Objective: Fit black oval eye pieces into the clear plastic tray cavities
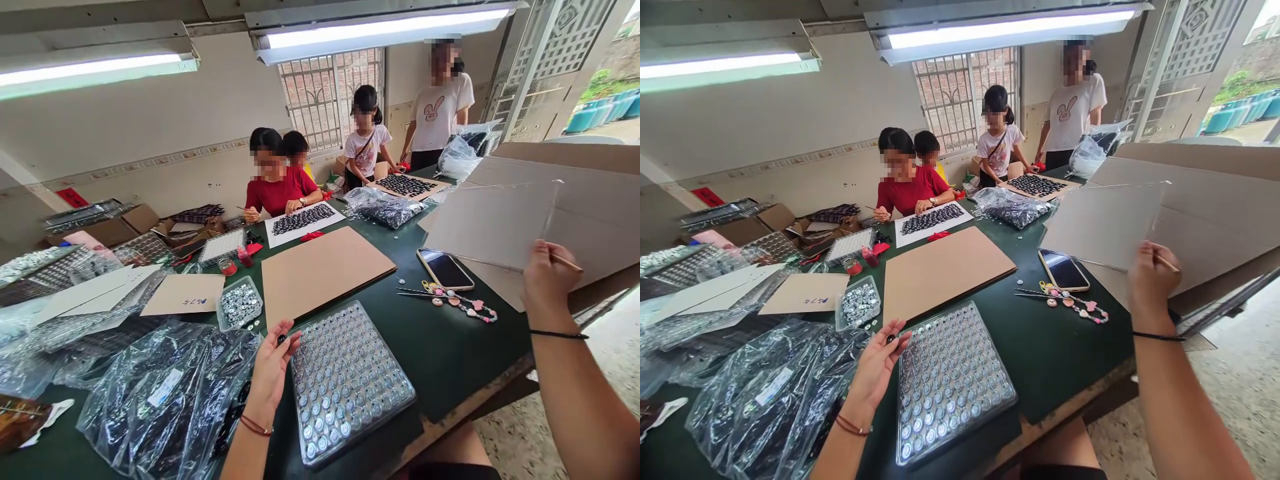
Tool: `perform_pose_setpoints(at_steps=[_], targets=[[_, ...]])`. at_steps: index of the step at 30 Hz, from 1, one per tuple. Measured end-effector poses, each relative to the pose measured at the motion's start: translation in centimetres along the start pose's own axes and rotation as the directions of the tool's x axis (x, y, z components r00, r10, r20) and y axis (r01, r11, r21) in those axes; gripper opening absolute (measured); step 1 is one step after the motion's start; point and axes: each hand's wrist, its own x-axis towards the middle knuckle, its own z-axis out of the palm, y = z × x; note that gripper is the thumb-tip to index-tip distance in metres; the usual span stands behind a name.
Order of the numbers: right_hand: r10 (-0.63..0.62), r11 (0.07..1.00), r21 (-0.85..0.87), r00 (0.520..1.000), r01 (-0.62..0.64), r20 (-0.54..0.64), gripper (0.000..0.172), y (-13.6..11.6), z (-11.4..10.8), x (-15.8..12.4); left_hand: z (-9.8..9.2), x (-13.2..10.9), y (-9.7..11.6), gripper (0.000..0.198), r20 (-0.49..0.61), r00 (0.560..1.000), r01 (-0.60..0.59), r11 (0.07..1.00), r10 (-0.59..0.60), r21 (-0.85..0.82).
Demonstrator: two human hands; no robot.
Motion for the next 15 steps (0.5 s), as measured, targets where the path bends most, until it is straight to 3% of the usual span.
perform_pose_setpoints(at_steps=[6, 10, 15], targets=[[0.047, 0.997, 0.057, 0.996, -0.042, -0.082, 0.017, 3.2, -1.7, 1.7, 0.2, -0.2, -0.1, 0.027, 0.012, 1.0, -0.019, 0.998, 0.018, 0.063], [0.043, 0.998, 0.049, 0.996, -0.039, -0.081, 0.009, 4.1, -2.1, 0.3, 0.3, 0.1, -0.3, 0.025, 0.033, 0.999, -0.029, 0.994, 0.026, 0.104], [0.042, 0.999, 0.013, 0.997, -0.041, -0.061, 0.013, 4.9, -2.5, -2.3, 0.4, 0.2, -0.4, 0.024, 0.029, 0.999, -0.033, 0.994, 0.03, 0.106]])
